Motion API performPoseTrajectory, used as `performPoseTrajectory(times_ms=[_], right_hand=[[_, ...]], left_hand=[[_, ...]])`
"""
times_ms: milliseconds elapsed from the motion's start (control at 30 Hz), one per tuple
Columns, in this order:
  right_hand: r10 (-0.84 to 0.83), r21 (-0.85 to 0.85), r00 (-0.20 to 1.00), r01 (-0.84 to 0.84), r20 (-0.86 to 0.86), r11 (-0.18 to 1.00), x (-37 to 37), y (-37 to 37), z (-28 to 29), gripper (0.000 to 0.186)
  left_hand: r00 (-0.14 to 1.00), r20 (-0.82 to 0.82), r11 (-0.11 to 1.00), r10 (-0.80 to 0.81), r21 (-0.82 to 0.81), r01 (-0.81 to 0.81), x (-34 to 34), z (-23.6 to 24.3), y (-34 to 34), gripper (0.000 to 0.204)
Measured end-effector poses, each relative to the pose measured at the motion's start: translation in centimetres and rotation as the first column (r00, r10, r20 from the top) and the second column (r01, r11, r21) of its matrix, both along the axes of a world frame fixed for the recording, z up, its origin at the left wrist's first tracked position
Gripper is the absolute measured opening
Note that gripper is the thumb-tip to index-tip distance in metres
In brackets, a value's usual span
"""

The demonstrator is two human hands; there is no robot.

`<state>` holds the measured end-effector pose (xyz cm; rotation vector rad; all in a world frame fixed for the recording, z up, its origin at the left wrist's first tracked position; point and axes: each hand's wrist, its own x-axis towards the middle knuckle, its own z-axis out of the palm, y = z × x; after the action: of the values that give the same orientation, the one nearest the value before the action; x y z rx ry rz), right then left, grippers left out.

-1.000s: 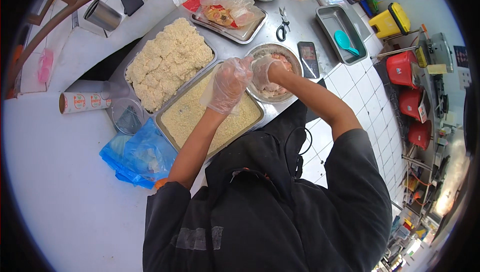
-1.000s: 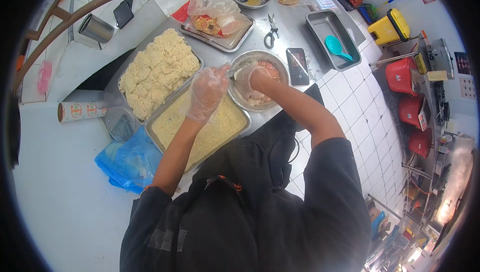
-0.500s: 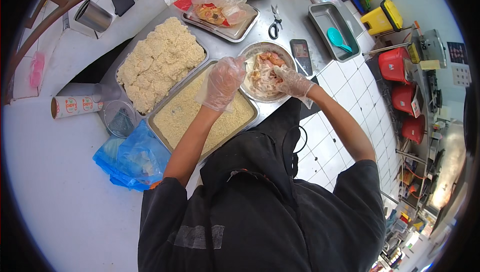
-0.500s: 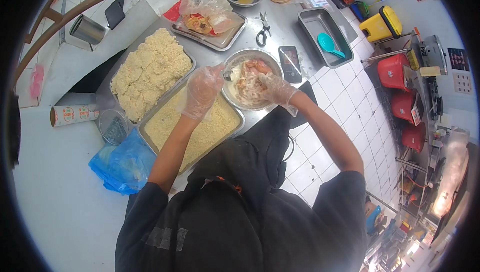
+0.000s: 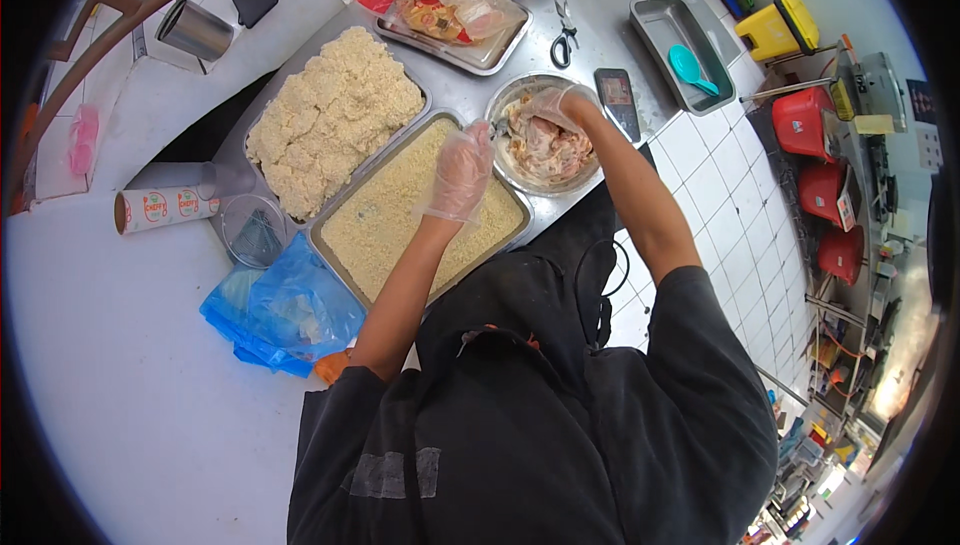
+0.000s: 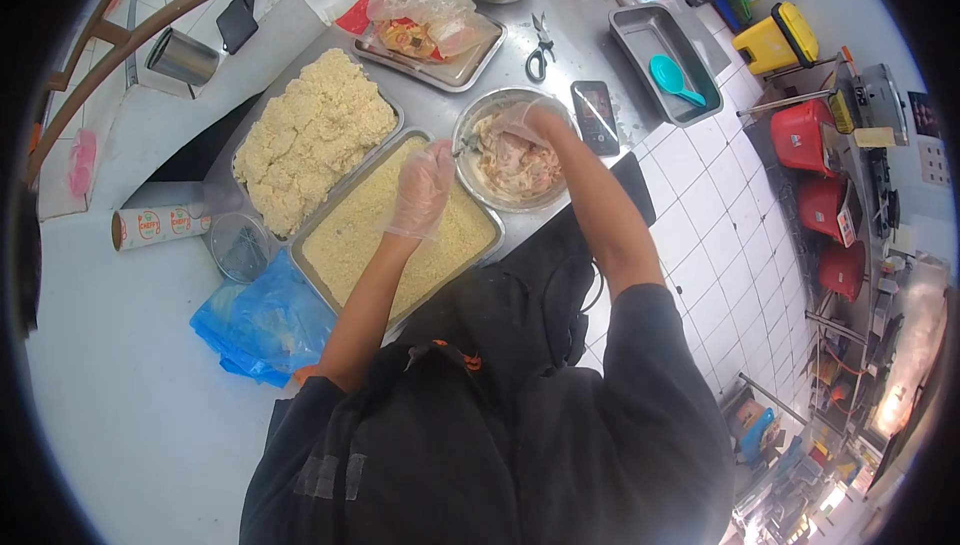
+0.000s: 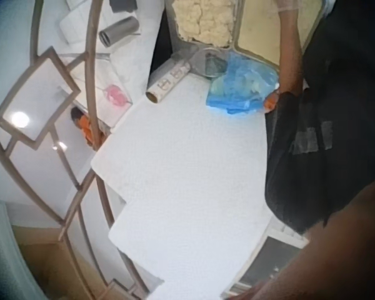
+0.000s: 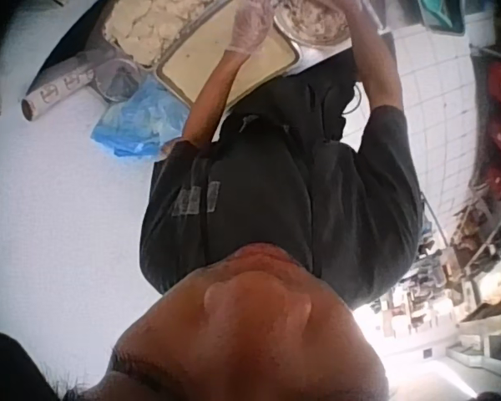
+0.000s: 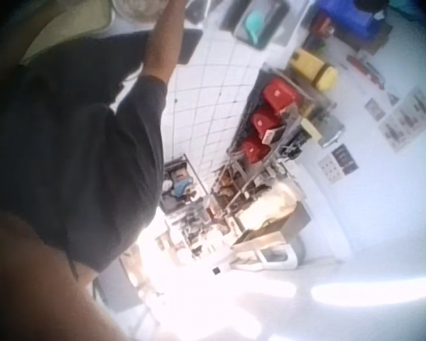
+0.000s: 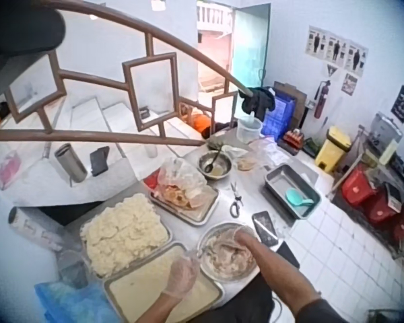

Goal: The person coats pieces of raw chicken in a white liquid and then in breadcrumbs, transferring them from a plastic bag to a bowl and then into a tray.

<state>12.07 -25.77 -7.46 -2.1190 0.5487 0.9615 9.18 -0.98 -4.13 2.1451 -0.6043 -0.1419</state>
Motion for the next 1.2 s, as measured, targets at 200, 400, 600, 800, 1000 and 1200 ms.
performPoseTrajectory(times_ms=[200, 400, 600, 800, 1000, 1200], right_hand=[[0.405, -0.182, 0.780, -0.364, 0.476, 0.914, -5.7, 2.2, 2.0, 0.029], [0.528, -0.390, 0.537, -0.357, 0.658, 0.849, -12.5, 5.6, 0.0, 0.028], [0.602, -0.404, 0.746, -0.476, 0.285, 0.781, -10.5, 6.8, 0.3, 0.029], [0.538, -0.504, 0.829, -0.403, 0.152, 0.764, -5.0, 7.5, -1.0, 0.039], [0.564, -0.402, 0.797, -0.454, 0.216, 0.795, -4.3, 2.0, 1.5, 0.044], [0.604, -0.328, 0.789, -0.544, 0.111, 0.772, -1.0, 0.9, 2.7, 0.048]], left_hand=[[0.999, -0.031, 0.999, 0.018, -0.028, -0.019, 0.5, -0.3, -0.1, 0.031], [0.998, 0.058, 0.999, 0.031, -0.038, -0.029, 1.2, -1.1, -0.3, 0.032], [0.999, -0.030, 0.999, 0.034, -0.025, -0.035, 0.6, 0.2, -0.3, 0.034], [0.996, 0.027, 0.993, 0.082, -0.088, -0.080, -0.2, 1.4, -0.2, 0.031], [0.996, 0.044, 0.992, 0.081, -0.102, -0.076, -2.6, 2.3, 0.6, 0.025], [0.999, 0.010, 0.999, 0.041, -0.024, -0.041, -3.4, 1.8, 0.1, 0.023]])
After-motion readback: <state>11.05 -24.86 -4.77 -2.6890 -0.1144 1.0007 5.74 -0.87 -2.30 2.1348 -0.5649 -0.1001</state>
